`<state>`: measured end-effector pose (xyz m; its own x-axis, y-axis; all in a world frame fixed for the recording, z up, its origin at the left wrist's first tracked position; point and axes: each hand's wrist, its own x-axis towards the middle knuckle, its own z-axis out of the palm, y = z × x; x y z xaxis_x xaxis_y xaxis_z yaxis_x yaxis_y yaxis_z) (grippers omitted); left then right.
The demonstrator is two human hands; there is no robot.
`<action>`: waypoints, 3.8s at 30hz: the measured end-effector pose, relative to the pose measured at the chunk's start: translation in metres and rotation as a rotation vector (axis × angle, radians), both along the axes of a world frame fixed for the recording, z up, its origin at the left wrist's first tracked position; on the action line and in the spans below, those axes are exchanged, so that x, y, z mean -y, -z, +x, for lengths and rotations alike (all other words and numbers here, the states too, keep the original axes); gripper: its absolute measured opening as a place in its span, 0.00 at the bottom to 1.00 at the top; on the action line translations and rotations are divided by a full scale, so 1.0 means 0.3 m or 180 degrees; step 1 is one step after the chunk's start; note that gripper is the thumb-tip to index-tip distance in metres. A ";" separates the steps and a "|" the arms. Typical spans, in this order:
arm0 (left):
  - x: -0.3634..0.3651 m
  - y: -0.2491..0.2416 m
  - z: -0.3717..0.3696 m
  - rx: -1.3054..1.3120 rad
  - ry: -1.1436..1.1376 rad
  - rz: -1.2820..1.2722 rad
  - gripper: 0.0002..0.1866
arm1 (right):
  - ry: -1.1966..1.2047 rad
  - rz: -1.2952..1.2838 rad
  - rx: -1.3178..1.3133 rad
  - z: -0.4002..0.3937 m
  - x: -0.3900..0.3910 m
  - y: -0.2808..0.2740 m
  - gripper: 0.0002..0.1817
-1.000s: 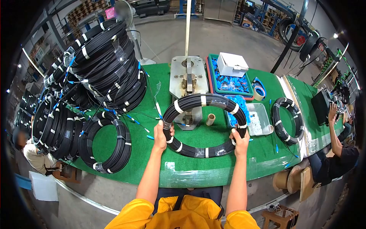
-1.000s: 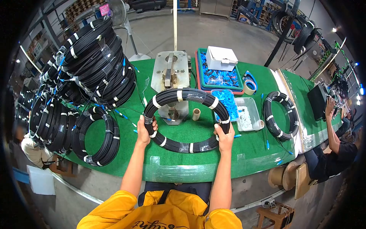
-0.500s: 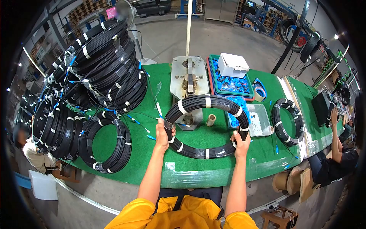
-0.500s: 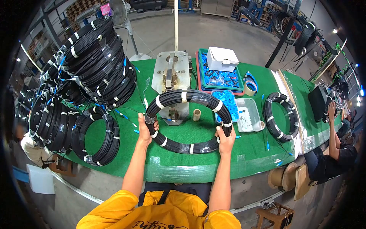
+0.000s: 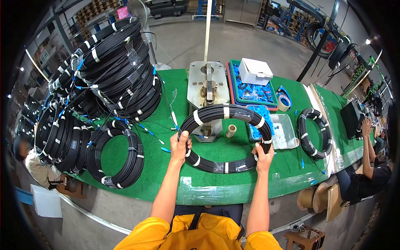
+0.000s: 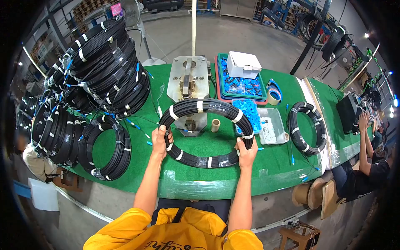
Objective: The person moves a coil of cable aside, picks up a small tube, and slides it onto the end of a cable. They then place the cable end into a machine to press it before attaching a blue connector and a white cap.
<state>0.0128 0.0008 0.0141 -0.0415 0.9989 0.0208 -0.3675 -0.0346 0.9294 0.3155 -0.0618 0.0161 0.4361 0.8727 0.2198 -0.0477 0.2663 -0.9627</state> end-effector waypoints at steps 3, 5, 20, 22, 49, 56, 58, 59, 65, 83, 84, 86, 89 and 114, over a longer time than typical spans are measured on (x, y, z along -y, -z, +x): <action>-0.005 0.017 -0.008 -0.0101 0.0100 0.0169 0.27 | -0.0062 0.0009 -0.0030 -0.002 0.001 0.002 0.14; 0.004 0.018 -0.019 0.0026 0.0197 0.0326 0.26 | -0.0033 -0.0006 -0.0158 -0.006 0.005 -0.006 0.13; 0.003 0.035 -0.020 0.0043 0.0175 0.0152 0.23 | 0.0034 0.0022 -0.0037 0.001 0.008 0.011 0.16; 0.017 0.045 -0.045 -0.0297 0.0268 0.0349 0.25 | 0.0023 -0.0075 -0.0032 -0.008 0.031 -0.007 0.16; 0.426 -0.399 0.212 0.0195 0.0633 -0.0044 0.43 | 0.0200 0.0339 -0.2270 0.028 0.562 -0.308 0.31; 0.426 -0.378 0.367 0.0174 0.0939 -0.0547 0.46 | 0.0798 0.0128 -0.2137 0.117 0.670 -0.293 0.46; 0.403 -0.372 0.420 0.0327 0.1270 -0.0618 0.46 | 0.0885 0.0119 -0.2138 0.169 0.682 -0.276 0.50; 0.384 -0.365 0.455 0.0225 0.1357 -0.0608 0.49 | 0.0977 0.0173 -0.2022 0.198 0.683 -0.272 0.50; 0.221 -0.340 0.791 0.0026 0.1710 0.0065 0.47 | 0.1702 0.0609 -0.1137 0.433 0.622 -0.232 0.48; -0.438 -0.150 1.931 -0.0943 0.2336 -0.0079 0.32 | 0.2420 -0.0145 -0.0671 1.449 0.163 -0.116 0.14; -0.457 -0.108 1.951 -0.1100 0.2332 -0.0035 0.32 | 0.2431 -0.0167 -0.0656 1.463 0.151 -0.080 0.19; -0.505 0.028 1.980 -0.1660 0.2066 0.0472 0.32 | 0.2624 -0.0439 -0.0249 1.454 0.138 -0.031 0.26; -0.483 -0.005 1.953 -0.1564 0.2245 0.0271 0.31 | 0.2790 -0.0866 0.0213 1.455 0.142 -0.018 0.37; -0.342 -0.194 1.499 -0.1472 0.2725 0.0368 0.27 | 0.2811 -0.1086 0.1500 1.125 0.290 -0.094 0.30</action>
<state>0.4624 0.1034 0.0722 0.7333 0.6782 -0.0478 0.0889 -0.0259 0.9957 0.6531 -0.1488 0.0443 0.8807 0.3347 0.3351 0.4290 -0.2641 -0.8638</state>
